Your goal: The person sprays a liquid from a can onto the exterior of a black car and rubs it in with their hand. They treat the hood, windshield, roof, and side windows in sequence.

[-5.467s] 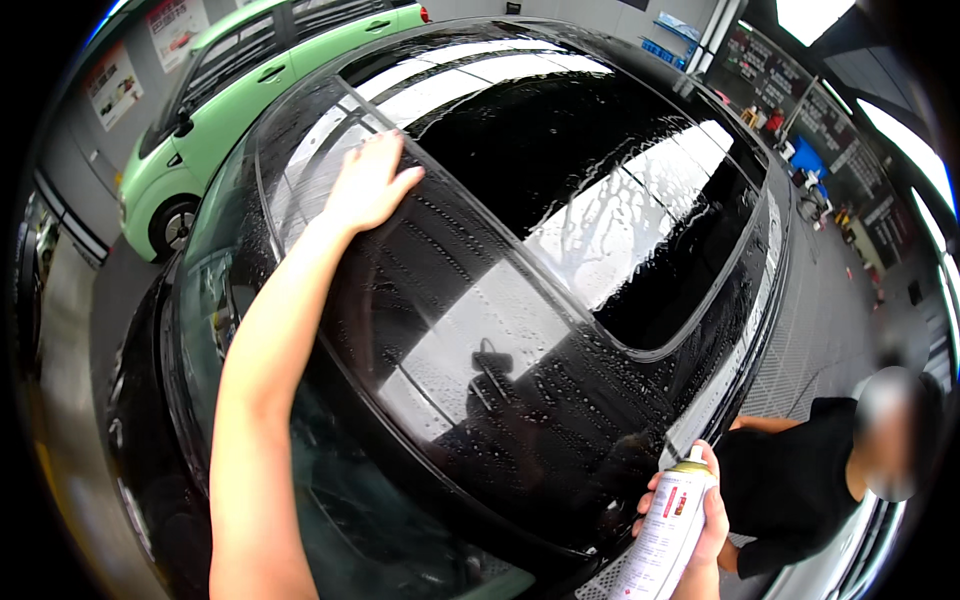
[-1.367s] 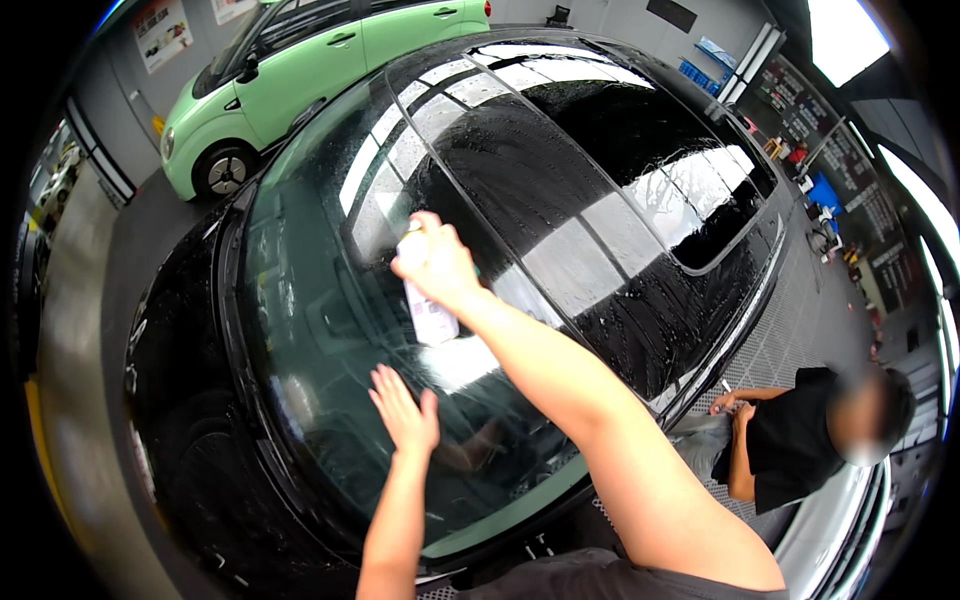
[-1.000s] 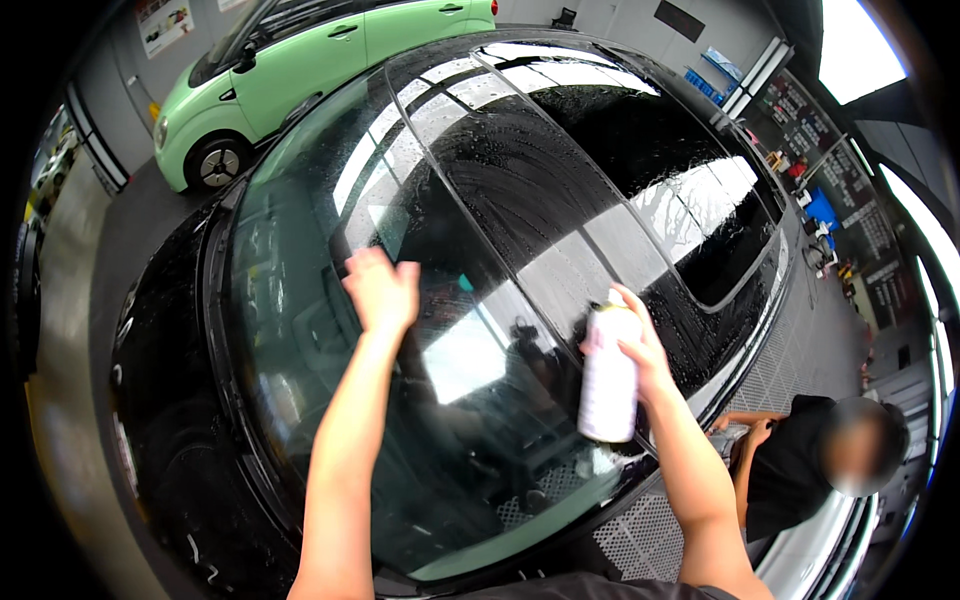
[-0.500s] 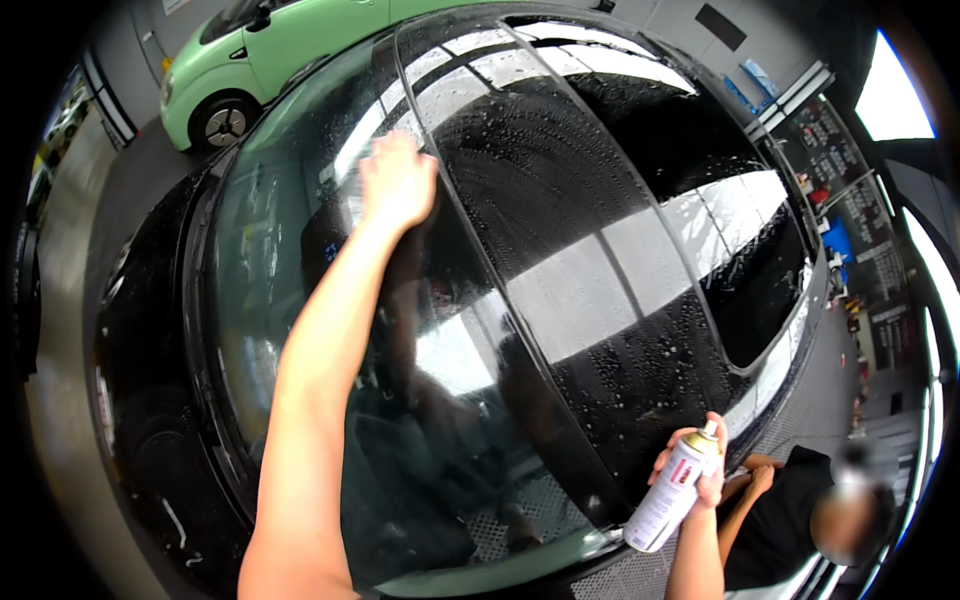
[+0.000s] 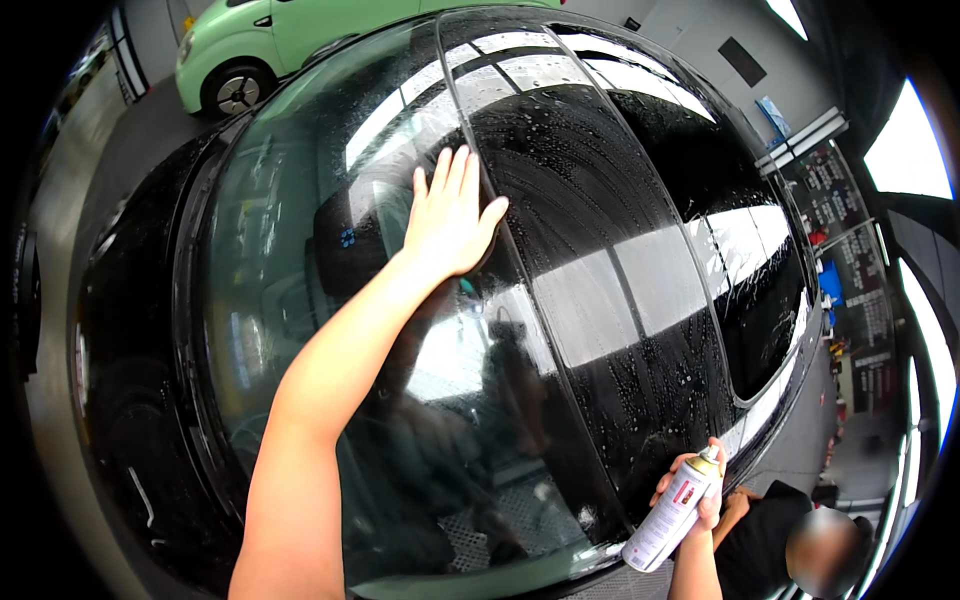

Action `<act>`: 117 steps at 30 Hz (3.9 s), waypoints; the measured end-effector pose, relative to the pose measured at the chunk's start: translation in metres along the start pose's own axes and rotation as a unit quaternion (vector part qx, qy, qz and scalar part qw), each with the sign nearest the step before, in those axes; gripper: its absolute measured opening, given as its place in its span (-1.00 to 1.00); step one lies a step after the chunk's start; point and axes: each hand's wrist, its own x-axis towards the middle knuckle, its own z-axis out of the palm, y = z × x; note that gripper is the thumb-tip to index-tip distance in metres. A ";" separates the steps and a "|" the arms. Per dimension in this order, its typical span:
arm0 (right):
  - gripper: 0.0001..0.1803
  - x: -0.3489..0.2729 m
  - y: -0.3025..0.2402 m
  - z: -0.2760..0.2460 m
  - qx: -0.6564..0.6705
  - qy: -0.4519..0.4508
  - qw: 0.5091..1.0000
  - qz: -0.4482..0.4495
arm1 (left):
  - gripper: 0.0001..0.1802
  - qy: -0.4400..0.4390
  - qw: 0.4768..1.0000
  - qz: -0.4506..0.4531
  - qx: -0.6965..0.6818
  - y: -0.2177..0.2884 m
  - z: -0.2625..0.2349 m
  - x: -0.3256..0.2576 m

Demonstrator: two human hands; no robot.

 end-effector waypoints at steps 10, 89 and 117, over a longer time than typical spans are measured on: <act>0.06 -0.007 0.001 0.001 0.002 0.016 1.000 -0.010 | -0.48 0.089 0.971 -0.216 0.046 -0.133 -0.032 -0.058; 0.11 0.000 -0.001 0.014 0.019 -0.050 0.999 0.005 | -0.11 -0.001 0.997 0.013 -0.070 -0.022 -0.055 -0.169; 0.03 -0.047 -0.022 0.032 0.041 -0.079 0.996 -0.019 | -0.63 -0.012 0.929 -0.358 0.093 -0.041 -0.125 -0.374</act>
